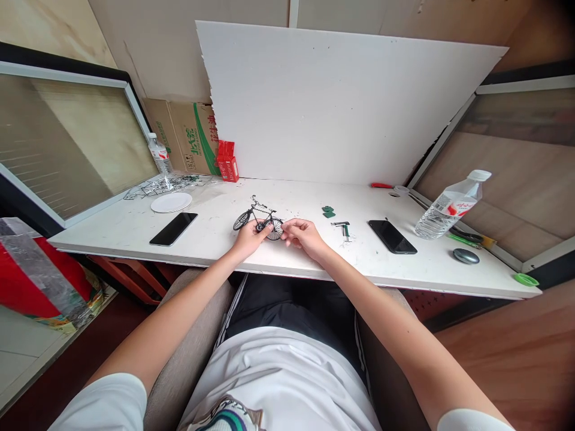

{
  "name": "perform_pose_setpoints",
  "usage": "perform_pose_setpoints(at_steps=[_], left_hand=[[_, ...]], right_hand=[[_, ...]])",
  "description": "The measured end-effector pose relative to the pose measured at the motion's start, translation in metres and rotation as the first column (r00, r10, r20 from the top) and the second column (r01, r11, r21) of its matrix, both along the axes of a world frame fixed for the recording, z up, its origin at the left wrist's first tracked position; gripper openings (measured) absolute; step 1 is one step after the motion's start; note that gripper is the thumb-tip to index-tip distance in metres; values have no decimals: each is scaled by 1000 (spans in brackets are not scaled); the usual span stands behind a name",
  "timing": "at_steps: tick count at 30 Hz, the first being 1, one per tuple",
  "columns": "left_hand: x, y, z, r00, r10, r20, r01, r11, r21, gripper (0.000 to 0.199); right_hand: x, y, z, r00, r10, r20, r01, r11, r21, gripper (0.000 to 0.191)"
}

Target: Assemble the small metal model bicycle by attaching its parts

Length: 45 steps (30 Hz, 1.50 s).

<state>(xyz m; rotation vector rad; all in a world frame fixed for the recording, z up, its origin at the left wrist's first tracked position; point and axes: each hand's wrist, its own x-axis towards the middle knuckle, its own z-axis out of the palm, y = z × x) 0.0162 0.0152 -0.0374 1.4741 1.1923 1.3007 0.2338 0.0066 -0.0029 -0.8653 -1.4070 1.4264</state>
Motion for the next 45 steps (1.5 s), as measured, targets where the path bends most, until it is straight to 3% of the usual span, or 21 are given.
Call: perform_pose_setpoints(at_steps=[18,34,45], left_hand=[[2,-10,15,998,-60,7,59,998,16,61],[1,-1,1,994,-45,100,44,999,16,50],[3,-7,5,1000,15,16,-16,998,55,46]], right_hand=[[-6,1,-9,992,-75,98,70,996,57,51],[-9,0,-12,975,-166,150,152,983,105,51],[-9,-4,-11,966,-177,186,161,982,101,55]])
